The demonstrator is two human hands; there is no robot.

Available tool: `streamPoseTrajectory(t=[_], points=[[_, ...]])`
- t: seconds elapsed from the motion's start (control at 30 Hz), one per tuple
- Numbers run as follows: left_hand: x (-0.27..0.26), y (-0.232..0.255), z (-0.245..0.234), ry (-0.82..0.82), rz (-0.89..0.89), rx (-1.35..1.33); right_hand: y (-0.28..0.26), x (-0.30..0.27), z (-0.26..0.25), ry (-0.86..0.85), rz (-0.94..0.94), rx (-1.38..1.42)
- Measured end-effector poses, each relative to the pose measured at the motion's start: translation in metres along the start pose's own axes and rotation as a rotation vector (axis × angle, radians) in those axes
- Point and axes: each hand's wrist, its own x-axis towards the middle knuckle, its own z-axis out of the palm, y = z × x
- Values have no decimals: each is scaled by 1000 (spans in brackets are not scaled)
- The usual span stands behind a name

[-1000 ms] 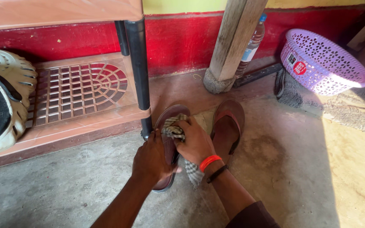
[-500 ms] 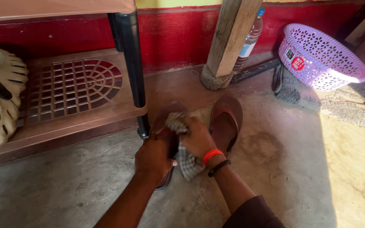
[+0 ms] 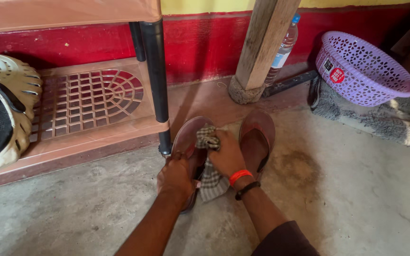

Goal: The person retrieves a pair of brown flip-flops from a plastic shoe rack and wipes them with a checkered cloth. They clean the straps and the footbed of the sandals thoroughly while holding them in their hands.

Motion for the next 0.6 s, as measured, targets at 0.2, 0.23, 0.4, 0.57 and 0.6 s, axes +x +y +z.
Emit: streamPoseTrajectory(t=[0.2,0.23,0.4,0.57,0.6], points=[[3,-1,0,-3,-15,-18,-2,-4,12,-73,3,-41],[3,-2,0,-4,-16,-25,-4,-4,13,-71,7,-46],[4,-3,2,15,-10,-39,-19,2,-3,-71,-135,-38],[9,-6,11,22,19,-21,-33,5,-20,-90,-5,7],[9,-8,13,37,27,-33,-33,6,-21,-58,90,33]])
